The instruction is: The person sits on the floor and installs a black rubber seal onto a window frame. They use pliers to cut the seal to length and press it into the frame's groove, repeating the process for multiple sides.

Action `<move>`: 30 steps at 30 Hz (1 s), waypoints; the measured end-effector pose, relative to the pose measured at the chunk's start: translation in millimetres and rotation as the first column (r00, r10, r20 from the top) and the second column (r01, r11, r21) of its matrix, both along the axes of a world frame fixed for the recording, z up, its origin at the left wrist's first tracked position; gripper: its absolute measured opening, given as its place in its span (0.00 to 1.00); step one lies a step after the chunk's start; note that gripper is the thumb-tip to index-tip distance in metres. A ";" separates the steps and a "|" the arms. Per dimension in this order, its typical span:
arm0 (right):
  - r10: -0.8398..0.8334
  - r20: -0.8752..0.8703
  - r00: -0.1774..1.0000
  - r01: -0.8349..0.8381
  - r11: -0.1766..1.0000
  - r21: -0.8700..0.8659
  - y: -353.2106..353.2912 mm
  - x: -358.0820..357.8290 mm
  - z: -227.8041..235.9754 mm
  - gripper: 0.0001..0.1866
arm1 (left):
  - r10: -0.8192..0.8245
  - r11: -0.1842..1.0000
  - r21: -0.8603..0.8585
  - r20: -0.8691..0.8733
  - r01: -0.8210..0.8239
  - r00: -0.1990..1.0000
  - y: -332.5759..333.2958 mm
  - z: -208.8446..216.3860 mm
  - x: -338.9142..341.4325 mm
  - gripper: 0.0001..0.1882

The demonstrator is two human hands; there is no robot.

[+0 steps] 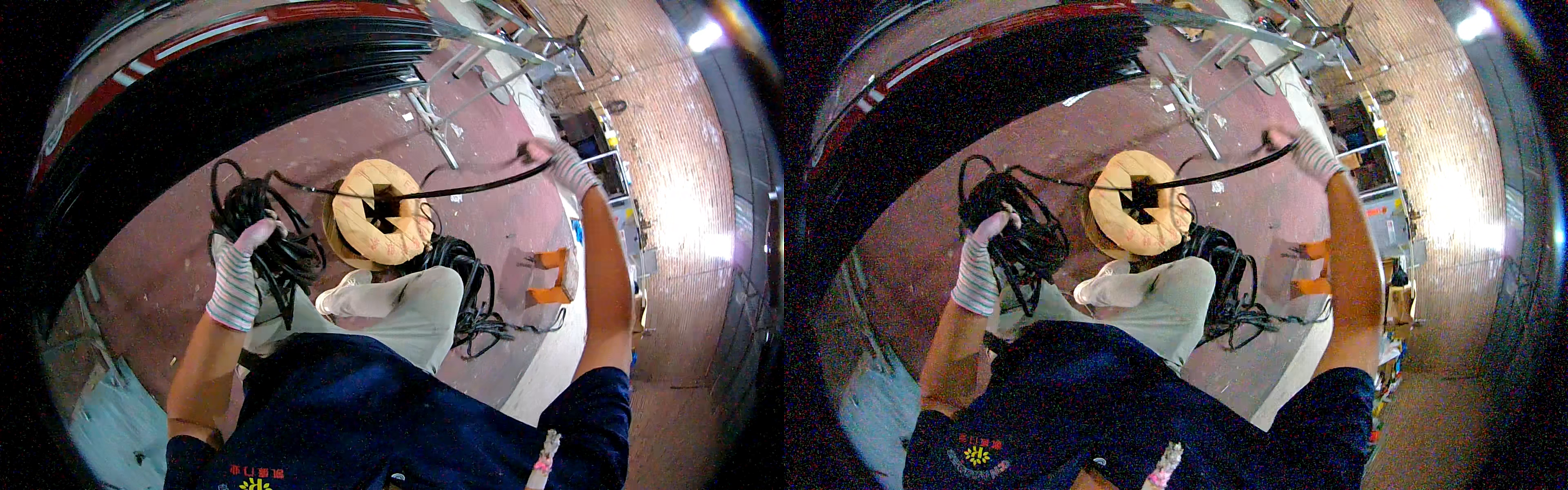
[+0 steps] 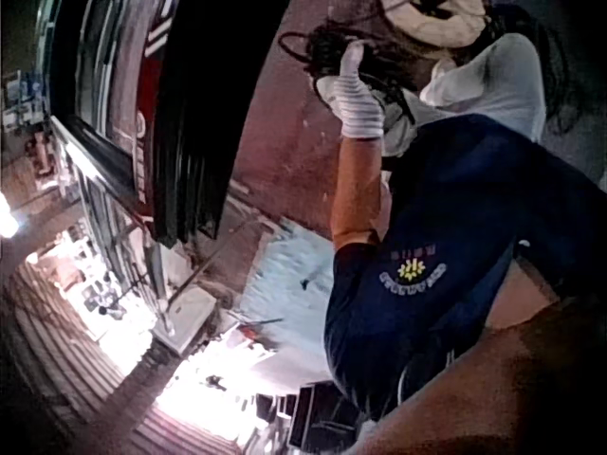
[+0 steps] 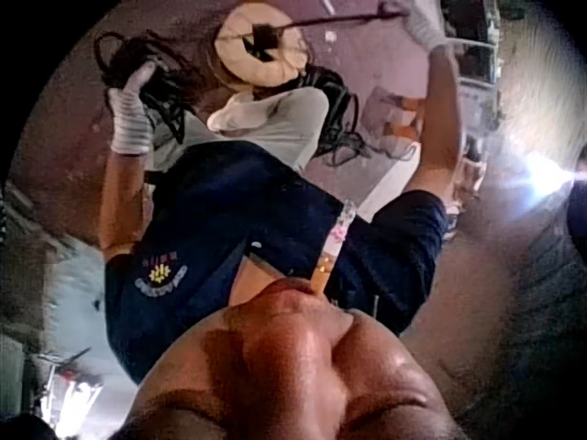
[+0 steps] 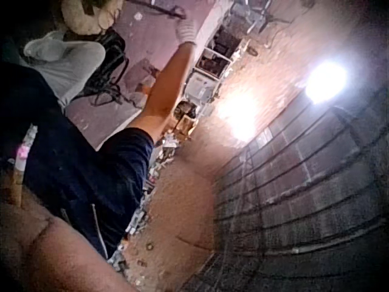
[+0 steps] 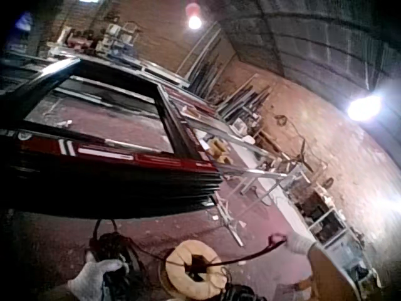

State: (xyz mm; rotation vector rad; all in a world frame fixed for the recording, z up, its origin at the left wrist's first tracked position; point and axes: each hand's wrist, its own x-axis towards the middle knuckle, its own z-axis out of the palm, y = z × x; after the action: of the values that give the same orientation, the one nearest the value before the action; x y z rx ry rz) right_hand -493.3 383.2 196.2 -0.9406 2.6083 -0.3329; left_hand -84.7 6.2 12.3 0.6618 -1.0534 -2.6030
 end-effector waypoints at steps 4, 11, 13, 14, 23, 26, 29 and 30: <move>0.038 -0.117 0.992 -0.008 0.968 0.251 -24.9 -9.6 -92.9 0.10 | 0.029 0.999 -0.041 -0.015 -0.030 0.999 -8.7 -16.4 -3.5 0.09; -0.425 -0.519 0.742 0.378 0.904 -0.200 -77.7 -138.1 -181.1 0.11 | 0.008 1.000 0.024 0.093 -0.011 0.996 -16.5 -4.5 -14.1 0.13; -0.625 -0.175 0.761 0.289 0.567 -0.771 -142.8 -123.4 -147.6 0.08 | 0.038 0.999 0.025 0.135 -0.041 0.990 -18.8 -9.0 -7.0 0.15; -0.532 0.042 0.846 0.249 0.325 -0.912 -144.3 -118.6 -130.4 0.07 | 0.030 1.000 -0.003 0.214 -0.030 0.976 -16.3 3.4 -5.0 0.17; -0.051 -0.386 0.921 -0.045 0.971 -0.237 -124.1 -9.3 -108.4 0.16 | -0.060 0.997 0.054 0.154 0.053 0.986 -7.7 -24.8 -24.1 0.17; 0.299 -0.225 0.928 -0.327 0.940 -0.100 -151.1 87.6 -127.4 0.13 | -0.121 0.990 0.083 0.037 0.117 0.992 -2.2 -15.9 -34.8 0.16; 0.680 -0.091 0.727 -0.686 0.720 -0.103 -177.4 166.2 -140.3 0.13 | -0.269 0.963 0.006 -0.025 0.269 0.963 4.9 -24.4 -36.9 0.21; 0.700 -0.040 0.713 -0.701 0.713 -0.027 -186.0 188.6 -138.9 0.14 | -0.325 0.944 -0.066 -0.015 0.323 0.946 9.4 -33.0 -37.3 0.22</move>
State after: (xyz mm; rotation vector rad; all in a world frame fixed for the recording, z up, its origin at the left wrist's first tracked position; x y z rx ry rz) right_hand -304.7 197.2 57.3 -1.8593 2.0436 -0.1609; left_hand -121.9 15.6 -20.7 0.4710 -1.3299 -2.8274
